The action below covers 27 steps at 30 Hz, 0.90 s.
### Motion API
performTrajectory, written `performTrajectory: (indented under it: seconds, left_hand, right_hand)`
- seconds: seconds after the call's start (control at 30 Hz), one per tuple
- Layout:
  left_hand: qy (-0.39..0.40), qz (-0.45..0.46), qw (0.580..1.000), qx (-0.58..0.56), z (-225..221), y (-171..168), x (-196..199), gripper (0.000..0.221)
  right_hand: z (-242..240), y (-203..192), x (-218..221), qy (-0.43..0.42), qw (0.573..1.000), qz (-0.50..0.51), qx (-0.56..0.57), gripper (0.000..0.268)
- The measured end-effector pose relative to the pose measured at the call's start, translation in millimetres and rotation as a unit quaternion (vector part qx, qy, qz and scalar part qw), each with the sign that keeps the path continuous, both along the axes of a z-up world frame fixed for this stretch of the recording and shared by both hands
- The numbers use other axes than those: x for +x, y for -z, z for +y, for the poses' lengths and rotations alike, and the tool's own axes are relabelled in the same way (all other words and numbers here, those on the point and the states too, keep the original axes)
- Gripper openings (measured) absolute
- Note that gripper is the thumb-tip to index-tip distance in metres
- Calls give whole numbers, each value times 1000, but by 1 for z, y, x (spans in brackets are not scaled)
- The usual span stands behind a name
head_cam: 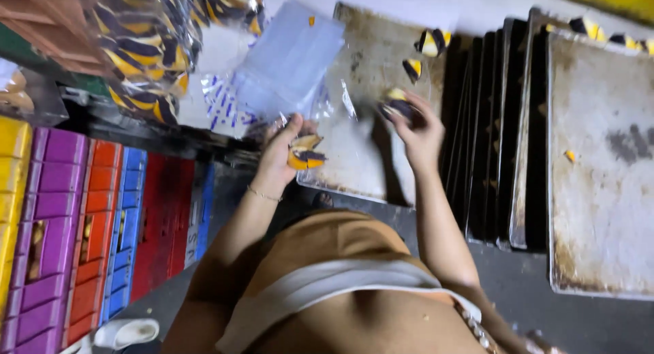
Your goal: Picking up individual pastries from a baking tray and placing them into plastic bags for packaging.
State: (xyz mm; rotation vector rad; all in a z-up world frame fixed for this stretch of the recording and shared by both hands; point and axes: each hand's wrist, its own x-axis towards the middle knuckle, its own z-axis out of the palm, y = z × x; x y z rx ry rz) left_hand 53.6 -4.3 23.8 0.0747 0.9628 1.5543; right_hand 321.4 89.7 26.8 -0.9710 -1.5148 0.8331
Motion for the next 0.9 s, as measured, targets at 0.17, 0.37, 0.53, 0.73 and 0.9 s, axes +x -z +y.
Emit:
performTrajectory:
  seconds: [0.17,0.37,0.53,0.73,0.9]
  left_hand:
    - [43,26,998,33,1,-10,10,28]
    - [78,37,994,61,18,-6,19,32]
    - [91,37,994,52,10,-15,22,33]
    - [84,29,995,45,16,-15,19,35]
    - [128,22,990,62,23,-31,34,33]
  right_hand:
    - [-16,-40,36,31,990,-68,116,44]
    - [-12,41,36,73,957,-265,87,37]
    - [-18,44,42,90,957,-274,21,38]
    - [-65,-90,37,62,994,77,-39,63]
    - [-84,-144,-1,-32,973,-193,119,38]
